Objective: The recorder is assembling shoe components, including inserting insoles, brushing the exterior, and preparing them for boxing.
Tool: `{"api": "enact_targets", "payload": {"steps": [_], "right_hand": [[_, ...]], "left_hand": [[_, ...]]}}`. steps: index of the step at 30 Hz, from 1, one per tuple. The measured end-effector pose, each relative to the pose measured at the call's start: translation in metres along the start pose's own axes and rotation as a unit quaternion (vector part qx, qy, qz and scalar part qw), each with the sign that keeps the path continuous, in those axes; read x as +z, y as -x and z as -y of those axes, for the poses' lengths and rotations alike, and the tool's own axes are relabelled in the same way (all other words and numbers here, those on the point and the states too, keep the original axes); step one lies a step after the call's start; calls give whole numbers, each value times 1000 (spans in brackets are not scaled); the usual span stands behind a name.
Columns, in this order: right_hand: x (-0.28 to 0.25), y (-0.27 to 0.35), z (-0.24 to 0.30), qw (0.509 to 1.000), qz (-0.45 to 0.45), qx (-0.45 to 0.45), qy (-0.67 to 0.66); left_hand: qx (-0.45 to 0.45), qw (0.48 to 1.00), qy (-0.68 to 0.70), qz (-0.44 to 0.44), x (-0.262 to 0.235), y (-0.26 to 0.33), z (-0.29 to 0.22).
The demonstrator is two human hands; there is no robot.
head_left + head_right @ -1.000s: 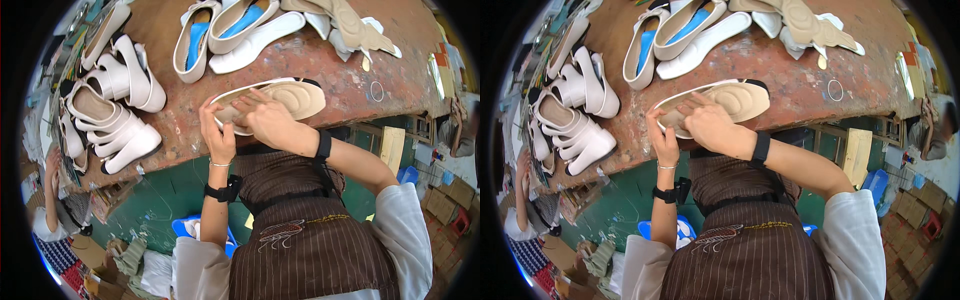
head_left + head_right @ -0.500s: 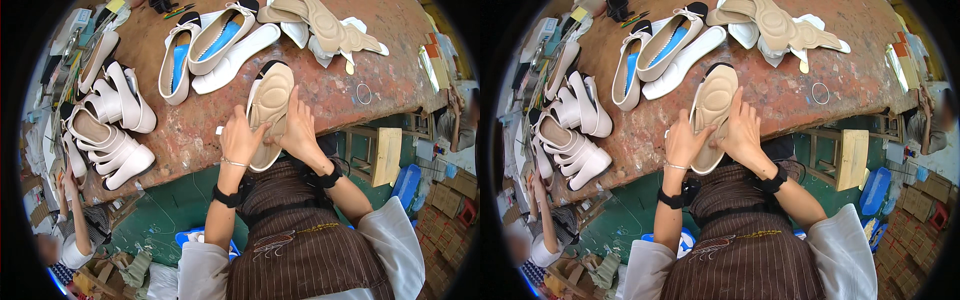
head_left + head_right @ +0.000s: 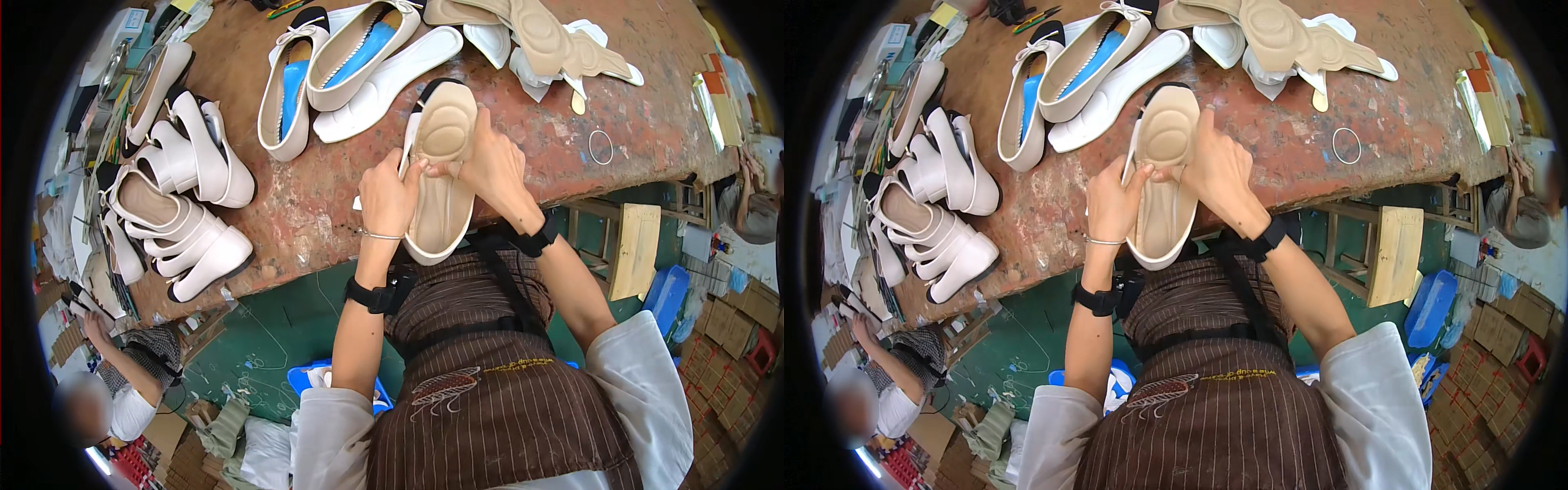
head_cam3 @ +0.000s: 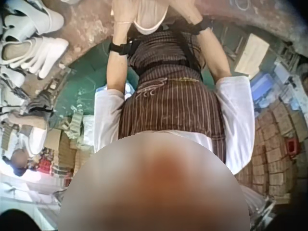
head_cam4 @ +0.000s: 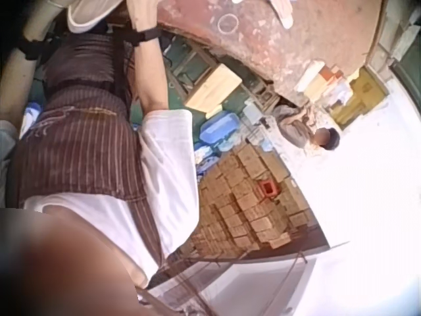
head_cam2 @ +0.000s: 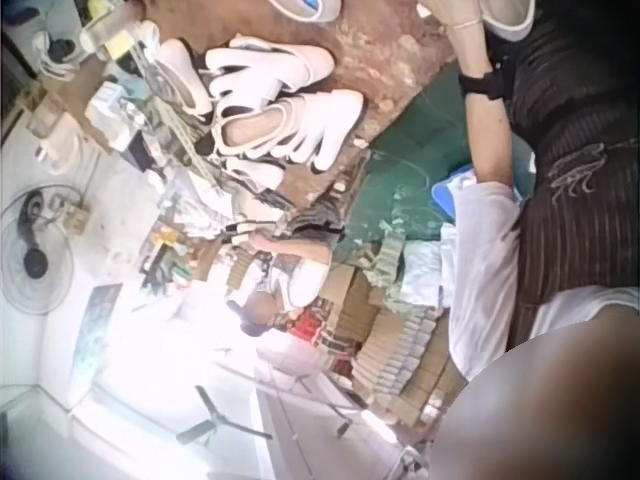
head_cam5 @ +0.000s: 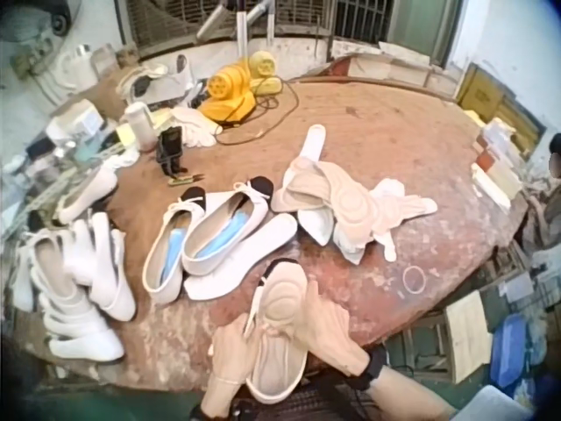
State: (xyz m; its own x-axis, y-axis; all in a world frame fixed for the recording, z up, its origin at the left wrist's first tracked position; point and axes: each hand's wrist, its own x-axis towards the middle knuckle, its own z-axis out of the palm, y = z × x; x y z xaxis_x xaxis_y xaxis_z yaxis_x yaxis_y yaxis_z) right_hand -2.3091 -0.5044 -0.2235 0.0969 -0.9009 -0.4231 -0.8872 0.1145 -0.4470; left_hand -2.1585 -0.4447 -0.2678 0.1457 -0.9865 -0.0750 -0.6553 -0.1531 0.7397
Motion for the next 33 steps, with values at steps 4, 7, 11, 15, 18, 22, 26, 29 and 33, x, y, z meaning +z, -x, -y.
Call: {"api": "enact_targets", "payload": {"steps": [4, 7, 11, 15, 18, 22, 26, 29, 33], "right_hand": [[9, -10, -12, 920, -317, -220, 65], [-15, 3, -4, 914, -190, -235, -269], [0, 75, -2, 958, -101, -261, -57], [42, 78, -12, 931, -218, -286, 64], [51, 29, -7, 899, -282, -319, 98], [33, 2, 20, 967, -65, -202, 144], [71, 43, -9, 875, -278, -316, 240], [44, 6, 12, 914, -184, -270, 242], [50, 16, 12, 910, -217, -288, 202]], "left_hand": [[-63, 998, 5, -21, -1, 24, -19], [-24, 998, 61, -9, -7, 66, -30], [72, 997, 16, -6, 16, 98, -10], [131, 987, -30, -92, 38, 96, 12], [134, 985, -6, -107, 47, 95, 16], [122, 987, -24, -101, 46, 95, 18], [108, 990, -27, -91, 46, 97, 14], [130, 987, -31, -93, 45, 96, 12], [108, 989, -52, -89, 44, 96, 17]]}}
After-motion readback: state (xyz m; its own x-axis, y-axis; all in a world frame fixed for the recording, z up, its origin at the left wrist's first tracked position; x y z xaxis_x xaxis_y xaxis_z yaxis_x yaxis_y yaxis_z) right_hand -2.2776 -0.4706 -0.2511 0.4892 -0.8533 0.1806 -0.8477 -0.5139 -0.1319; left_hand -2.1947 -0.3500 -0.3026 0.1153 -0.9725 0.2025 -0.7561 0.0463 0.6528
